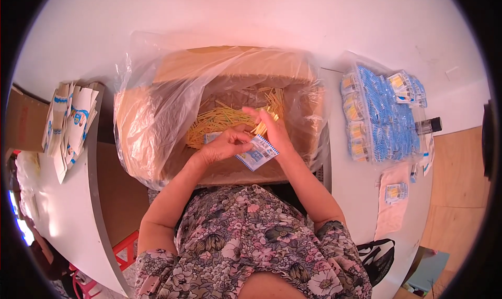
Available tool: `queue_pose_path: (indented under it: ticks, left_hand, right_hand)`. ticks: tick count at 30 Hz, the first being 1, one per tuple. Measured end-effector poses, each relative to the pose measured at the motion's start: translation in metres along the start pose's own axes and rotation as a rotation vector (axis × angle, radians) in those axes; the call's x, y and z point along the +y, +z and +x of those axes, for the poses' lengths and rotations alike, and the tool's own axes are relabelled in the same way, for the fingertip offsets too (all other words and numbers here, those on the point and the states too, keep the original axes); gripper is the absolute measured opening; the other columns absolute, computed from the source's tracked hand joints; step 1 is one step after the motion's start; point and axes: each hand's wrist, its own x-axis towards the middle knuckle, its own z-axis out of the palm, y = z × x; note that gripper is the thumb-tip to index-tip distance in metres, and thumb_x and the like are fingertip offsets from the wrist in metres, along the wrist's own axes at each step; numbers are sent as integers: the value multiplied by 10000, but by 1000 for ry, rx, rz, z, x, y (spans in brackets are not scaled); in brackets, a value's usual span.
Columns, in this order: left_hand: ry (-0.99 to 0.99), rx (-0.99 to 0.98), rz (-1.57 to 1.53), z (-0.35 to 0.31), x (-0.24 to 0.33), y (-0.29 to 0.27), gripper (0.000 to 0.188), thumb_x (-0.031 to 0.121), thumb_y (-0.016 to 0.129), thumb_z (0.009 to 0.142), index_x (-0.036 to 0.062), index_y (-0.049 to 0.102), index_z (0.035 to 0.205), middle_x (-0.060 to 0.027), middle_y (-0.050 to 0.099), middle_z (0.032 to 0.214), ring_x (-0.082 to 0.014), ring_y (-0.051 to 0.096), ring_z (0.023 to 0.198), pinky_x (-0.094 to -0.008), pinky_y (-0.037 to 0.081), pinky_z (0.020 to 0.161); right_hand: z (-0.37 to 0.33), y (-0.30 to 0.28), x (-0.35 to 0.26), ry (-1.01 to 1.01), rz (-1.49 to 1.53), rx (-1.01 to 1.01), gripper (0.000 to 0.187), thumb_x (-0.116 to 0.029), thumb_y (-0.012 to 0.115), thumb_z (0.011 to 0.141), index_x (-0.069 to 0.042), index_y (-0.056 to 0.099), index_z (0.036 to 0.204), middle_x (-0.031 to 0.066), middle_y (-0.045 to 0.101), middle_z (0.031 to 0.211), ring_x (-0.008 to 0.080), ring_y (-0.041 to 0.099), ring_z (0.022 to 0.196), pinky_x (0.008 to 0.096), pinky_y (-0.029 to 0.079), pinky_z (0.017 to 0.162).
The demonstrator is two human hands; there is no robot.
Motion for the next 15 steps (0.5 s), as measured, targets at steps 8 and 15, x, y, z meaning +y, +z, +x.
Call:
queue_pose_path:
  ticks: [8, 15]
  left_hand:
    - [87, 40, 56, 6, 0, 19, 124, 93, 597, 863, -8, 647, 914, -40, 578, 921, -114, 540, 867, -258, 426, 799]
    - [270, 193, 206, 1, -1, 22, 95, 61, 604, 843, -11, 641, 893, -71, 602, 891, -146, 577, 833, -282, 461, 725]
  right_hand:
    - [-16, 8, 0, -158, -273, -87, 447, -226, 494, 910, -13, 432, 1298, 26, 578, 865, 106, 511, 880, 274, 387, 887]
    - [-15, -22, -30, -388, -592, -119, 454, -186, 699, 782, -11, 520, 1161, 17, 588, 892, 110, 542, 838, 246, 432, 793]
